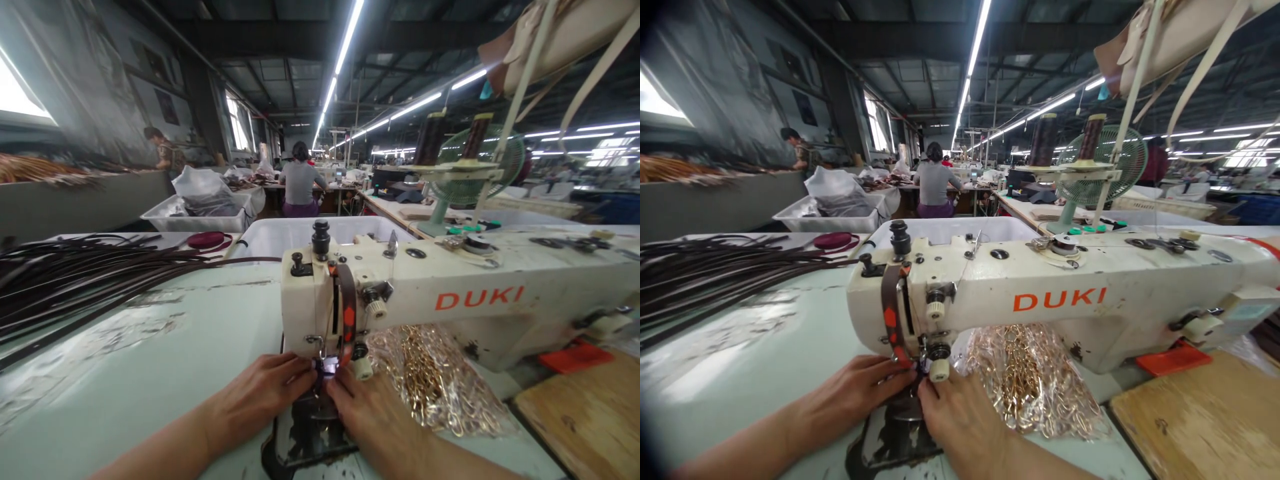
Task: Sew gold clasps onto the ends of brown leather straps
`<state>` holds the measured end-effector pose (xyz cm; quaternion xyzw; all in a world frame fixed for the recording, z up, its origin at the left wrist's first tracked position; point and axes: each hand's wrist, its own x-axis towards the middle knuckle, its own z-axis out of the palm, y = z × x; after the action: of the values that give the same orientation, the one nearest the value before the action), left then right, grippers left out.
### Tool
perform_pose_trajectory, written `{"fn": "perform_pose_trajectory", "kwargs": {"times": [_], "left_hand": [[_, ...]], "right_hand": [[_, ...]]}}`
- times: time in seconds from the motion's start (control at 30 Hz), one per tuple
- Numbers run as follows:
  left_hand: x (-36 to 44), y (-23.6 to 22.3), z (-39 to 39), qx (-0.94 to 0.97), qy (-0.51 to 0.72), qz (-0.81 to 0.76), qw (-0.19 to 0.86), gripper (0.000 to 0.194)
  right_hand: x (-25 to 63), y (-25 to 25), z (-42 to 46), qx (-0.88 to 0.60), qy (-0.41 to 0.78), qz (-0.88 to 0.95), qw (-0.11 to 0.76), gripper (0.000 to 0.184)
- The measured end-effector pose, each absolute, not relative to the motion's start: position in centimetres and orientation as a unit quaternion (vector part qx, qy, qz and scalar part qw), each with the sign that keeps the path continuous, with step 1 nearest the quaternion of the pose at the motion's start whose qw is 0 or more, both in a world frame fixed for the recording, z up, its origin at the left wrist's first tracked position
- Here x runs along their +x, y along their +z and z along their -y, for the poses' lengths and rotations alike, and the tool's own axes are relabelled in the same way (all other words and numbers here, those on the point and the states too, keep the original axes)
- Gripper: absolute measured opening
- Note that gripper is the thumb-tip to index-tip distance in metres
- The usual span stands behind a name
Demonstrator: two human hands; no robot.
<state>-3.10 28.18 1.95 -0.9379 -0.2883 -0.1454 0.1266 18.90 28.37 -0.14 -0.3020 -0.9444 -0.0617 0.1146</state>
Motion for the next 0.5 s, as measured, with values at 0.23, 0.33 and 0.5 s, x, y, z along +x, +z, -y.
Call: {"fn": "perform_pose_trajectory", "kwargs": {"times": [0.23,0.33,0.5], "left_hand": [[-2.6,2.0,-27.8,-0.940,-0.149,0.293,0.094,0.031],[-2.6,1.7,-27.5,-0.940,-0.138,0.290,0.114,0.032],[-2.4,1.7,-27.1,-0.942,-0.117,0.291,0.122,0.030]], "right_hand": [[19.0,-0.3,-28.0,-0.303,-0.086,0.942,0.114,0.033],[19.2,-0.3,-28.3,-0.301,-0.077,0.942,0.125,0.032],[20.1,-0.1,-28.9,-0.298,-0.057,0.936,0.181,0.011]]}}
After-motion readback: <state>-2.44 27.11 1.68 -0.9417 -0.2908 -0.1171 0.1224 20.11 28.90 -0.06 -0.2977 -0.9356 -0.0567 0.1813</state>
